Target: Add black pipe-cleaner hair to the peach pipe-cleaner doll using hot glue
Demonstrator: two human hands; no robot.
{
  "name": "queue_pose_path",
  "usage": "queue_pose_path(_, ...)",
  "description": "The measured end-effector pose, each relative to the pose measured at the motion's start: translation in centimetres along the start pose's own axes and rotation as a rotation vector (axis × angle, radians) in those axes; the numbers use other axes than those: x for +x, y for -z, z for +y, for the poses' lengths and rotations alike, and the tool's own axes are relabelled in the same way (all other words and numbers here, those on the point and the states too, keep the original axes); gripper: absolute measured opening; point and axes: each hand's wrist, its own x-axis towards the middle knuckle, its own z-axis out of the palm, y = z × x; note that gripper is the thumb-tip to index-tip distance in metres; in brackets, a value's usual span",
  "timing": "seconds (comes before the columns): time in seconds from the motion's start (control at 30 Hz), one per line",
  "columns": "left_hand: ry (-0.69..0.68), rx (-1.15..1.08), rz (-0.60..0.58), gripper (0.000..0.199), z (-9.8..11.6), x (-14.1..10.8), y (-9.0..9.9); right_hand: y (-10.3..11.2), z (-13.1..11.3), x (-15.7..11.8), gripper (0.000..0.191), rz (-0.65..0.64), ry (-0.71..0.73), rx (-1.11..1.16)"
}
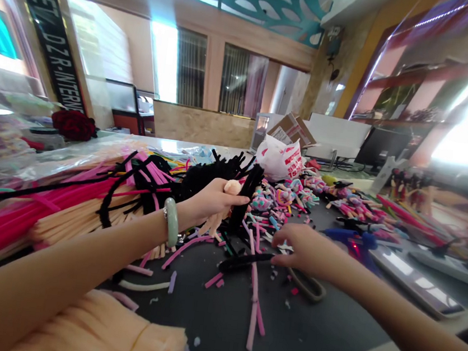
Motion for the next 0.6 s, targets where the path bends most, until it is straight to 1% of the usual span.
queue_pose_path(0.07,0.001,0.000,-0.015,0.031,0.0,0.0,0.0,-0.6,-0.6,0.5,0.027,-0.026,0.072,0.046)
queue_pose_path(0.13,0.004,0.000,-0.030,0.029,0.1,0.0,0.0,-1.1,-0.8,1.0,0.022,-0.038,0.110,0.078)
queue_pose_path(0.23,0.000,0.005,-0.044,0.026,0.2,0.0,0.0,-0.8,-0.7,1.4,0.014,-0.038,0.152,0.124)
queue_pose_path(0.33,-0.012,0.026,-0.044,0.027,0.1,0.0,0.1,0.9,-0.5,1.4,0.018,-0.010,0.194,0.158)
queue_pose_path(0.5,-0.041,0.092,-0.053,0.028,0.0,0.0,0.1,4.5,-0.8,1.1,0.029,0.127,0.226,0.139)
queue_pose_path(0.6,-0.070,0.132,-0.094,0.023,0.1,-0.2,-0.2,6.0,-1.0,1.2,0.023,0.213,0.221,0.135)
